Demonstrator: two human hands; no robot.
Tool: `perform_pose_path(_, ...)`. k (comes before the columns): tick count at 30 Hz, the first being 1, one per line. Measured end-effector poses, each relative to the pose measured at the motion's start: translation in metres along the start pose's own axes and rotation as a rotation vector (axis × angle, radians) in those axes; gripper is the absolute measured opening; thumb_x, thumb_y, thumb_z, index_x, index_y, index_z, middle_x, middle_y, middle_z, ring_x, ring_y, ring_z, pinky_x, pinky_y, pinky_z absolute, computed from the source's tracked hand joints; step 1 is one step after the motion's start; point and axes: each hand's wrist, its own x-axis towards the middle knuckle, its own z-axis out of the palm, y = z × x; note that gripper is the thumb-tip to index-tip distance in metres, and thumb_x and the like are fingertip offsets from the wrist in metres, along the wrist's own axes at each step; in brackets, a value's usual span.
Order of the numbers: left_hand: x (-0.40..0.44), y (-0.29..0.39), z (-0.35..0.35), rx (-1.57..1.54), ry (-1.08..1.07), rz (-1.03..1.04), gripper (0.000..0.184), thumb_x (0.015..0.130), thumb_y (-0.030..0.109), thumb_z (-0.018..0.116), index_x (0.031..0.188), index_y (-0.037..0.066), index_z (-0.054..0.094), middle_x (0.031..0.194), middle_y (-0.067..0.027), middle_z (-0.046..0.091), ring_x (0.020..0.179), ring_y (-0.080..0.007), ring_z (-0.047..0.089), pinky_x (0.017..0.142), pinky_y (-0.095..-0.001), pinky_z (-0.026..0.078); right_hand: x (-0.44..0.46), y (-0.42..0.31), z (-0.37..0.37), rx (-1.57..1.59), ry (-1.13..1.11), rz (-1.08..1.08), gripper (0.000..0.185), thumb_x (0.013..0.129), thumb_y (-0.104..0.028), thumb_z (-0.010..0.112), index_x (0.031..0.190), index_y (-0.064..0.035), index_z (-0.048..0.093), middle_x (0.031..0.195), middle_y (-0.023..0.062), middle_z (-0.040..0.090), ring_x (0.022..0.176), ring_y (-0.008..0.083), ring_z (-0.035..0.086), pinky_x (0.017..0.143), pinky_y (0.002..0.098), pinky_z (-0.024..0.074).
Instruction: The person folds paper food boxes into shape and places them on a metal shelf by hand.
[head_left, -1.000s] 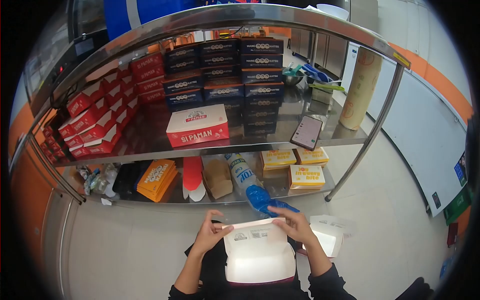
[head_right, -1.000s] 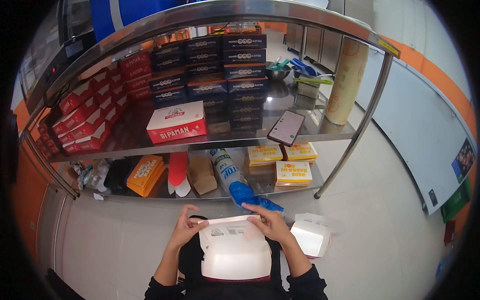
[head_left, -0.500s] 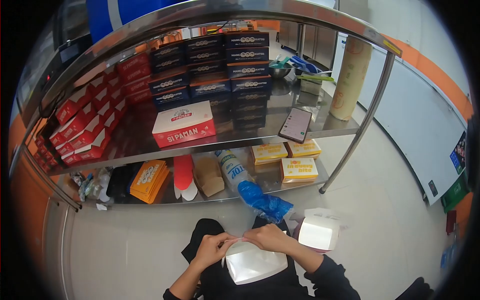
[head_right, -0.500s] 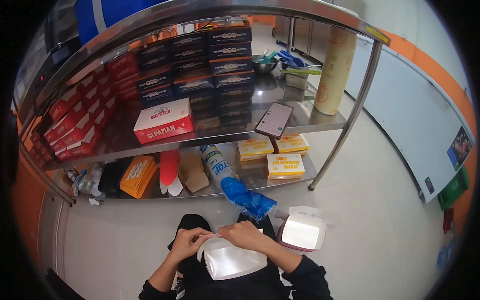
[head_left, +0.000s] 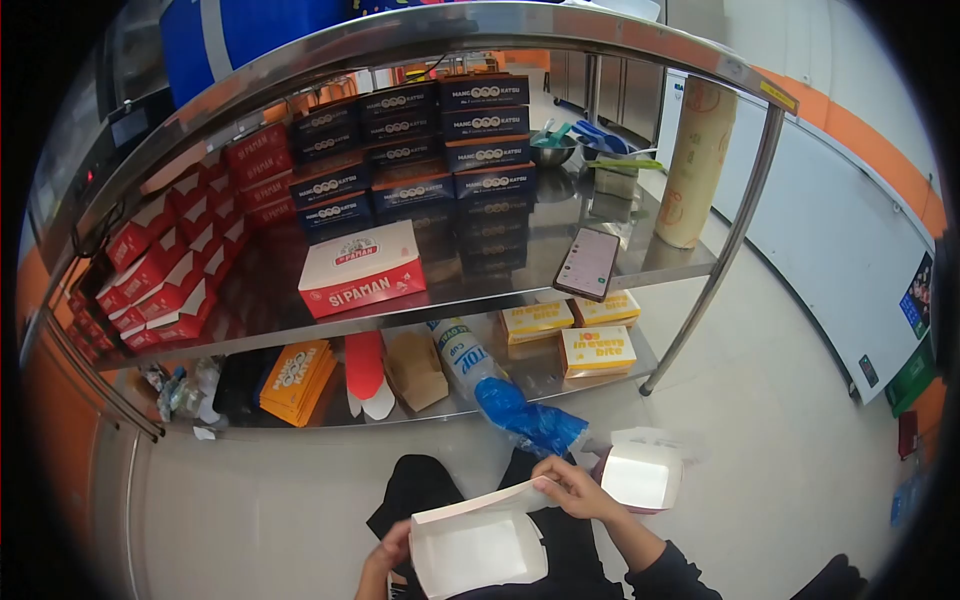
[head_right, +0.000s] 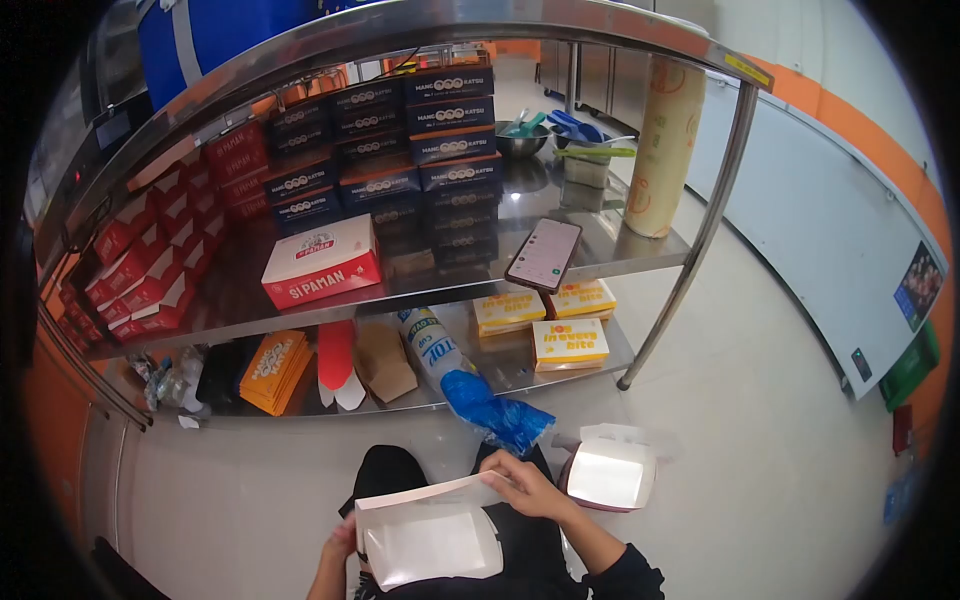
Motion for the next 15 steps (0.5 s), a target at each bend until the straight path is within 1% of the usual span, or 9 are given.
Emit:
perform_pose_path(3,-0.024,-0.044,-0.018,0.070,0.059,-0.098,0.083,0.066,0.038,0.081,0.129,-0.004,0.047,0.123,-0.0110,0.056,0.113,-0.0186,0.053,0.097,-0.0339,0.041,0.003,-0.005,0.009,0.120,0.203,-0.023,0.013,0.094,-0.014,0.054,0.103,-0.0063,0.058,0.081,0.0093,0.060,0.070,0.0170,0.059,0.063,0.0262,0.0445)
perform_pose_path(5,-0.024,-0.030,0.012,0.128,0.146,-0.063,0.071,0.067,0.021,0.080,0.126,-0.004,0.048,0.121,-0.0104,0.057,0.110,-0.0183,0.054,0.095,-0.0332,0.042,0.007,-0.002,0.012,-0.333,0.256,-0.111,0.014,0.092,-0.012,0.054,0.105,-0.0082,0.059,0.093,0.0072,0.063,0.075,0.0225,0.064,0.071,0.0268,0.0470)
perform_pose_path(6,-0.021,-0.026,0.022,0.176,0.240,-0.042,0.065,0.068,0.010,0.078,0.125,-0.004,0.049,0.119,-0.0101,0.057,0.108,-0.0184,0.055,0.093,-0.0329,0.042,0.007,-0.023,0.010,-0.555,0.064,0.080,0.019,0.090,-0.016,0.056,0.107,-0.0093,0.061,0.113,0.0097,0.060,0.095,0.0300,0.063,0.088,0.0431,0.0454)
perform_pose_path(7,-0.017,-0.024,0.028,0.173,0.244,-0.042,0.065,0.068,0.010,0.078,0.125,-0.004,0.049,0.119,-0.0101,0.057,0.108,-0.0184,0.055,0.093,-0.0329,0.042,0.009,-0.036,0.012,-0.555,0.059,0.080,0.019,0.090,-0.016,0.056,0.107,-0.0093,0.061,0.113,0.0097,0.060,0.095,0.0300,0.063,0.088,0.0431,0.0454)
perform_pose_path(9,-0.012,-0.020,0.035,0.063,0.332,-0.049,0.063,0.071,0.007,0.075,0.125,-0.004,0.047,0.117,-0.0110,0.058,0.107,-0.0194,0.055,0.093,-0.0325,0.042,0.013,-0.050,0.017,-1.148,0.106,-0.324,0.027,0.090,-0.028,0.056,0.110,-0.0116,0.063,0.123,0.0143,0.054,0.115,0.0284,0.055,0.097,0.0626,0.0316)
perform_pose_path(10,-0.010,-0.022,0.040,0.051,0.378,-0.065,0.063,0.072,0.007,0.073,0.127,-0.004,0.044,0.115,-0.0124,0.058,0.108,-0.0216,0.055,0.094,-0.0330,0.042,0.009,-0.032,0.023,-0.977,0.014,-0.269,0.038,0.089,-0.039,0.055,0.117,-0.0150,0.063,0.126,0.0174,0.053,0.126,0.0283,0.046,0.099,0.0734,0.0157)
perform_pose_path(13,-0.004,-0.031,0.033,0.035,0.282,0.085,0.063,0.073,0.007,0.071,0.128,-0.005,0.043,0.116,-0.0136,0.057,0.108,-0.0224,0.055,0.094,-0.0331,0.042,-0.007,-0.017,0.046,-1.048,-0.315,-0.157,0.049,0.088,-0.044,0.053,0.128,-0.0158,0.056,0.132,0.0177,0.050,0.127,0.0323,0.044,0.103,0.0707,0.0145)
perform_pose_path(14,-0.003,-0.032,0.035,0.035,0.282,0.085,0.063,0.073,0.007,0.071,0.128,-0.005,0.043,0.116,-0.0136,0.057,0.108,-0.0224,0.055,0.094,-0.0331,0.042,-0.008,-0.011,0.054,-1.126,-0.340,-0.245,0.056,0.090,-0.044,0.049,0.135,-0.0097,0.048,0.135,0.0191,0.047,0.124,0.0341,0.048,0.102,0.0656,0.0256)
perform_pose_path(15,0.000,-0.029,0.042,0.029,0.309,0.082,0.062,0.072,0.007,0.070,0.127,-0.005,0.043,0.116,-0.0140,0.057,0.107,-0.0227,0.056,0.093,-0.0331,0.042,-0.007,-0.015,0.060,-1.124,-0.341,-0.243,0.056,0.090,-0.044,0.049,0.135,-0.0097,0.048,0.135,0.0191,0.047,0.124,0.0341,0.048,0.102,0.0656,0.0256)
